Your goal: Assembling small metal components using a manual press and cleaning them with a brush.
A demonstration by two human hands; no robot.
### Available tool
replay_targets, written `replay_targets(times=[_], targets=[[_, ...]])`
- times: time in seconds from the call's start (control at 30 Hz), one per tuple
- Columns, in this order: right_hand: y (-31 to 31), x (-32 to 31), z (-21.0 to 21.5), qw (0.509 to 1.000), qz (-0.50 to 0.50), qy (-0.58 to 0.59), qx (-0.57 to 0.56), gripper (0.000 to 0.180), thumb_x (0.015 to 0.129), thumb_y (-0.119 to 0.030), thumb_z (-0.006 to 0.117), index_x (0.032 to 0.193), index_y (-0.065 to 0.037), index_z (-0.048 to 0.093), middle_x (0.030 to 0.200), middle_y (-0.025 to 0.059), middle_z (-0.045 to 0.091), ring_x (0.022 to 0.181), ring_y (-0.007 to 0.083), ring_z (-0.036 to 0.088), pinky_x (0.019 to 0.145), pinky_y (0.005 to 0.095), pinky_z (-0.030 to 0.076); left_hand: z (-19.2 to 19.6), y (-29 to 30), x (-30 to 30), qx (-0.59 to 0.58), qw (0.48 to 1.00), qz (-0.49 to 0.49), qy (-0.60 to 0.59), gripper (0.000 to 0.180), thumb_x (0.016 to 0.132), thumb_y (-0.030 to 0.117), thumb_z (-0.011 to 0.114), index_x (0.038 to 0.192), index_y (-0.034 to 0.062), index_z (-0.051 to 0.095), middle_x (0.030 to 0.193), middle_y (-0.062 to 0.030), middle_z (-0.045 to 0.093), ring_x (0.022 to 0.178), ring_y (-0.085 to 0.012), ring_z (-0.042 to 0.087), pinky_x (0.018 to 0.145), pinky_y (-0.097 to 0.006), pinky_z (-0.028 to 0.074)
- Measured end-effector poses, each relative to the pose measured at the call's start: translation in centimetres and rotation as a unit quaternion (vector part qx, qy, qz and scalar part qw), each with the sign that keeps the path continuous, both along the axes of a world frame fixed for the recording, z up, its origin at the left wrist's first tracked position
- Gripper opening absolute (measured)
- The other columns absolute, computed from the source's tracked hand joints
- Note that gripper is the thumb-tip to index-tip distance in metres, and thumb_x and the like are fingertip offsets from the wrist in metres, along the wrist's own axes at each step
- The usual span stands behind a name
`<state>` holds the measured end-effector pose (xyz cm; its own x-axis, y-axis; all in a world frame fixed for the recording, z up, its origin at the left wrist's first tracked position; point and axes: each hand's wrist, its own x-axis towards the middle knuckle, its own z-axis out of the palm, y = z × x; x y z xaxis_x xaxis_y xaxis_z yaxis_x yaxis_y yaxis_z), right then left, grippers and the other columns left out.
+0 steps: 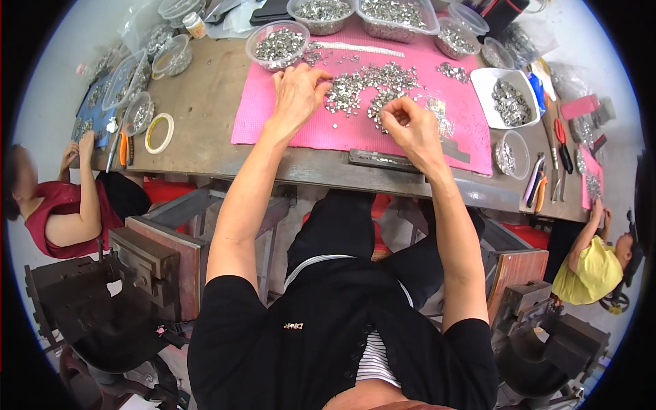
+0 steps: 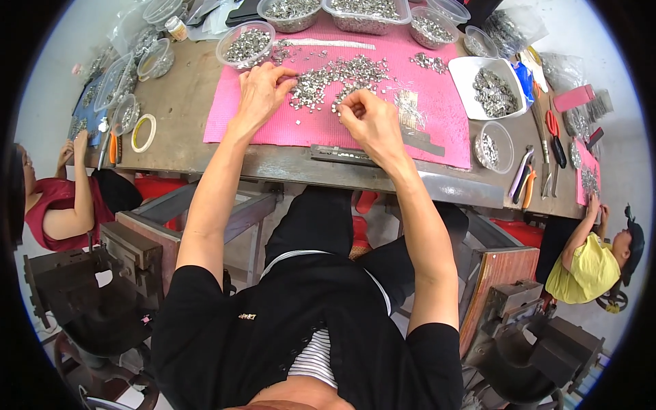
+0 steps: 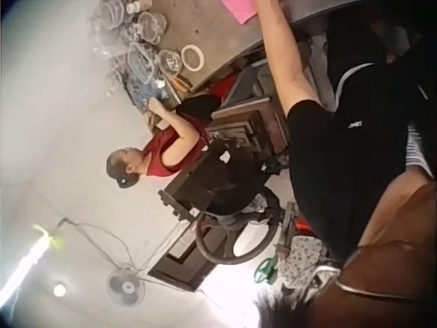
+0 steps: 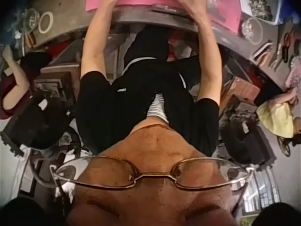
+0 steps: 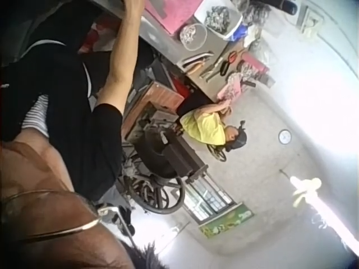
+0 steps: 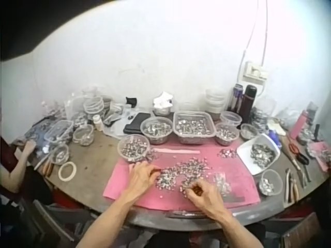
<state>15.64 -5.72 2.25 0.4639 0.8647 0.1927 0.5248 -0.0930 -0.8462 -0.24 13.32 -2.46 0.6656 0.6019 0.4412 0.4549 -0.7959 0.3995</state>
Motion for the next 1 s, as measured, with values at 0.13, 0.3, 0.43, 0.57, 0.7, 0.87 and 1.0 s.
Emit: replay_targets(times=[0.13,0.3,0.43,0.57,0.7,0.87,1.0], targets=[[-3.9,0.2,-1.0,0.999,-0.001,0.041,-0.010,0.015,0.089,-0.011,0.071,0.092,0.002,0.068,0.078,0.0070,0.069,0.070,0.0126,0.064,0.067,0.0284,0.052,-0.6,-0.4,0.3,0.019,0.999,0.038,-0.014,0.020,0.089,0.026,0.073,0.104,0.0143,0.077,0.093,-0.0046,0.065,0.097,-0.0251,0.059,0.094,-0.044,0.035],[-6.7,-0.2,-2.2,0.995,0.039,-0.062,0.070,0.007,0.088,-0.004,0.070,0.092,0.001,0.066,0.092,0.0062,0.068,0.083,0.0129,0.063,0.076,0.0275,0.049,-0.6,-0.3,0.3,0.014,0.999,0.041,-0.025,0.017,0.090,0.029,0.071,0.095,0.0136,0.076,0.090,-0.0034,0.064,0.095,-0.0236,0.059,0.094,-0.047,0.035],[-7.2,-0.7,-2.4,0.988,0.036,-0.134,0.069,0.009,0.084,-0.001,0.070,0.090,0.000,0.064,0.094,0.0099,0.068,0.089,0.0240,0.064,0.083,0.0344,0.049,-1.3,0.1,0.2,0.028,0.998,0.036,-0.036,0.018,0.090,0.031,0.070,0.096,0.0149,0.076,0.088,-0.0014,0.064,0.091,-0.0221,0.060,0.093,-0.047,0.035],[-7.1,-0.8,-3.2,0.981,0.030,-0.167,0.098,0.012,0.082,-0.002,0.071,0.090,-0.004,0.063,0.088,0.0086,0.065,0.084,0.0277,0.060,0.079,0.0370,0.044,-1.3,-0.2,0.4,0.018,0.999,0.032,-0.039,0.020,0.090,0.032,0.070,0.097,0.0147,0.076,0.088,-0.0013,0.064,0.091,-0.0215,0.060,0.093,-0.046,0.035],[-6.9,-1.1,-3.5,0.970,0.023,-0.217,0.110,0.014,0.081,-0.001,0.072,0.090,-0.004,0.063,0.088,0.0086,0.064,0.084,0.0280,0.060,0.079,0.0379,0.044,-1.4,-0.1,0.3,0.031,0.996,0.030,-0.078,0.020,0.090,0.031,0.071,0.095,0.0125,0.076,0.083,-0.0026,0.064,0.084,-0.0205,0.061,0.087,-0.043,0.040],[-6.9,-1.2,-3.0,0.932,0.044,-0.329,0.147,0.021,0.076,0.005,0.072,0.092,-0.004,0.062,0.091,0.0081,0.065,0.083,0.0264,0.061,0.079,0.0383,0.044,-0.9,-0.4,0.1,-0.100,0.982,0.016,-0.157,0.014,0.088,0.020,0.071,0.087,0.0062,0.070,0.079,-0.0049,0.068,0.077,-0.0206,0.064,0.089,-0.045,0.043],[-7.1,-1.2,-2.4,0.921,0.061,-0.366,0.121,0.019,0.077,0.003,0.071,0.092,-0.005,0.062,0.093,0.0070,0.064,0.085,0.0260,0.061,0.080,0.0382,0.044,1.1,-2.6,-1.0,-0.176,0.962,-0.019,-0.209,0.008,0.088,0.006,0.067,0.091,-0.0014,0.066,0.078,-0.0122,0.072,0.069,-0.0187,0.069,0.064,-0.032,0.055]])
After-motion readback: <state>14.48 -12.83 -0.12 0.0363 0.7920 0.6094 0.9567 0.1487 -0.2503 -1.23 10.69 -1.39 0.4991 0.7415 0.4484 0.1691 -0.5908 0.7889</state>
